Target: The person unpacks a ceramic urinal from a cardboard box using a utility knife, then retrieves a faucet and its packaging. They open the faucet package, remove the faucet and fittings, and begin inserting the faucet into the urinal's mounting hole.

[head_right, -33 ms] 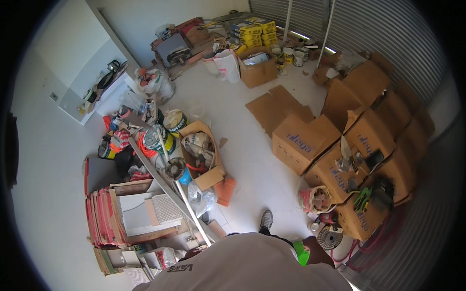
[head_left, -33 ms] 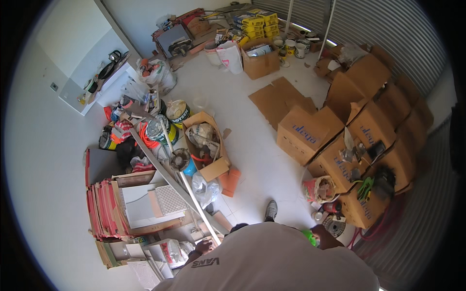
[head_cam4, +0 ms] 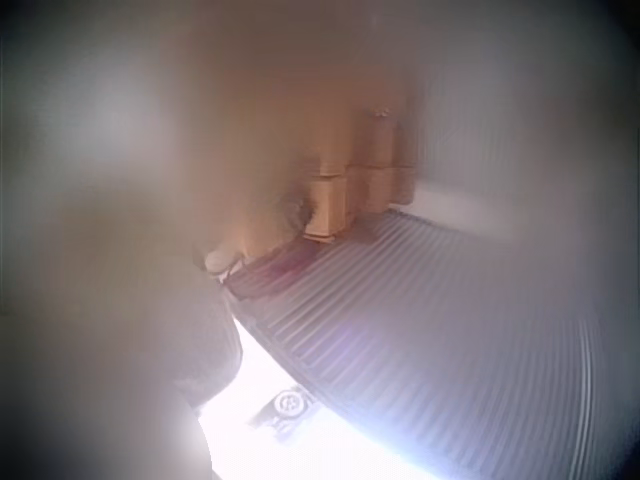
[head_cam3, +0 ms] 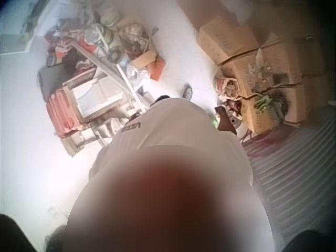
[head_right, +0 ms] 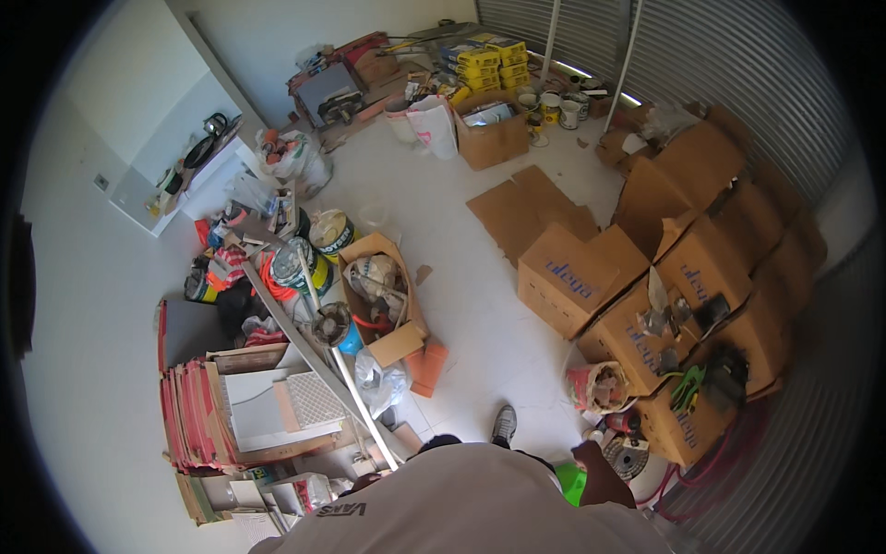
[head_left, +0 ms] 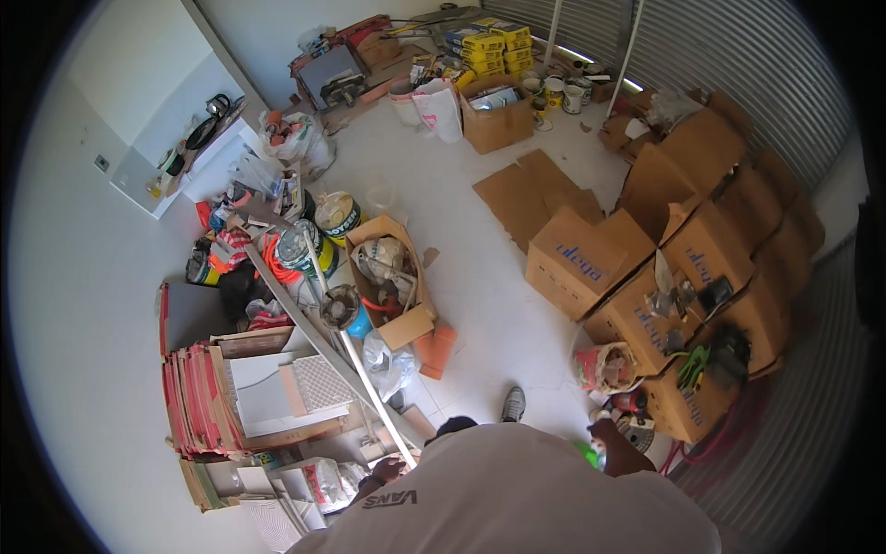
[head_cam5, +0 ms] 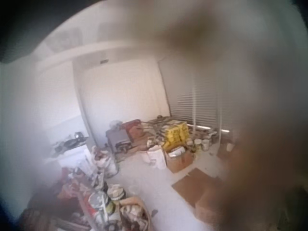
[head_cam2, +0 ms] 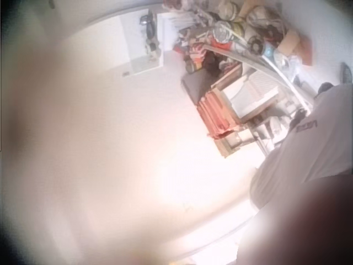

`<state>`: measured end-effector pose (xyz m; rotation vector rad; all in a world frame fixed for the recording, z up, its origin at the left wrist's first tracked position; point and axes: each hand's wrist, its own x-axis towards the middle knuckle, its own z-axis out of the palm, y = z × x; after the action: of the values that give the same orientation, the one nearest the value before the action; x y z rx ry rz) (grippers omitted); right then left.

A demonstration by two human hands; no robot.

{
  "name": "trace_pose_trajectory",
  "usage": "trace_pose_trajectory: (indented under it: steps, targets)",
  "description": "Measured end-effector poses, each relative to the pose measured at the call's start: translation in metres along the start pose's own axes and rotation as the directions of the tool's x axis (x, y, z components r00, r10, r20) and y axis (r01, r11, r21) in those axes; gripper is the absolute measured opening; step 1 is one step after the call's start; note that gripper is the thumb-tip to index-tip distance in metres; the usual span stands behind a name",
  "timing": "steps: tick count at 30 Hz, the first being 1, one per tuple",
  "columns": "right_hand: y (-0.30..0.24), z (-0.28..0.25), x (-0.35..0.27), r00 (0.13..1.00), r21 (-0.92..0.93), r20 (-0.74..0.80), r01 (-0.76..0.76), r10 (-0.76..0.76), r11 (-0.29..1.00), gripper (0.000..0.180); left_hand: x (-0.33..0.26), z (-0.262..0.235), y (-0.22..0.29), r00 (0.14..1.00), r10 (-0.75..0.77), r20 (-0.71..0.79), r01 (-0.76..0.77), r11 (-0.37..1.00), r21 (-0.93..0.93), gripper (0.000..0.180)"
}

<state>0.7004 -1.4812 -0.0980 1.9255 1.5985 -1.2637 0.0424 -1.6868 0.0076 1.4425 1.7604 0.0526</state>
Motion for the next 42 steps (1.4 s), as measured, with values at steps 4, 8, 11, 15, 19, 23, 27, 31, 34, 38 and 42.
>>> trace_pose_trajectory:
  steps: [4, 8, 11, 15, 19, 23, 27, 31, 34, 38, 42]
  targets:
    - [-0.107, -0.133, 0.139, 0.943, 0.003, -0.307, 0.138, -0.130, 0.990, 0.039, 0.094, -0.047, 0.033, 0.985, 0.126, -0.116, -0.132, 0.990, -0.045, 0.033]
    - [-0.214, -0.229, 0.239, 0.883, 0.163, -0.449, 0.234, -0.139, 0.958, 0.036, 0.204, -0.115, 0.038, 0.988, -0.147, 0.048, 0.150, 0.985, -0.086, 0.031]
    - [-0.263, -0.269, 0.278, 0.907, 0.181, -0.385, 0.253, -0.169, 0.950, 0.037, 0.289, -0.175, 0.035, 0.970, -0.217, 0.113, 0.228, 0.968, -0.099, 0.031]
    - [-0.307, -0.320, 0.257, 0.985, -0.145, -0.116, 0.107, -0.125, 0.984, 0.033, 0.397, -0.272, 0.037, 0.955, -0.251, 0.156, 0.266, 0.960, -0.083, 0.030]
    - [-0.372, -0.368, 0.265, 0.895, 0.301, 0.156, -0.447, 0.419, 0.842, 0.024, 0.502, -0.378, 0.038, 0.975, -0.209, 0.076, 0.219, 0.961, -0.167, 0.030]
    - [-0.422, -0.409, 0.337, 0.925, 0.325, 0.156, -0.379, 0.346, 0.866, 0.021, 0.607, -0.480, 0.042, 0.963, -0.268, -0.039, 0.196, 0.789, -0.583, 0.030]
    - [-0.470, -0.442, 0.439, 0.942, 0.309, 0.107, -0.336, 0.319, 0.890, 0.031, 0.704, -0.567, 0.058, 0.868, -0.492, 0.076, 0.313, 0.420, -0.852, 0.028]
    - [-0.519, -0.512, 0.565, 0.961, 0.289, 0.127, -0.271, 0.244, 0.918, 0.021, 0.768, -0.622, 0.095, 0.995, -0.069, 0.069, 0.038, 0.923, 0.384, 0.028]
    - [-0.582, -0.575, 0.640, 0.973, 0.089, 0.130, -0.203, 0.191, 0.975, 0.017, 0.819, -0.649, 0.124, 0.974, -0.207, 0.094, 0.195, 0.973, 0.127, 0.028]
    - [-0.692, -0.700, 0.708, 0.995, -0.327, 0.042, 0.103, -0.095, 0.939, 0.034, 0.895, -0.690, 0.142, 0.953, -0.282, 0.106, 0.286, 0.958, -0.018, 0.028]
    - [-0.789, -0.798, 0.743, 0.955, 0.239, -0.297, 0.085, -0.011, 0.967, 0.035, 0.989, -0.736, 0.144, 0.947, -0.282, 0.155, 0.284, 0.959, 0.009, 0.027]
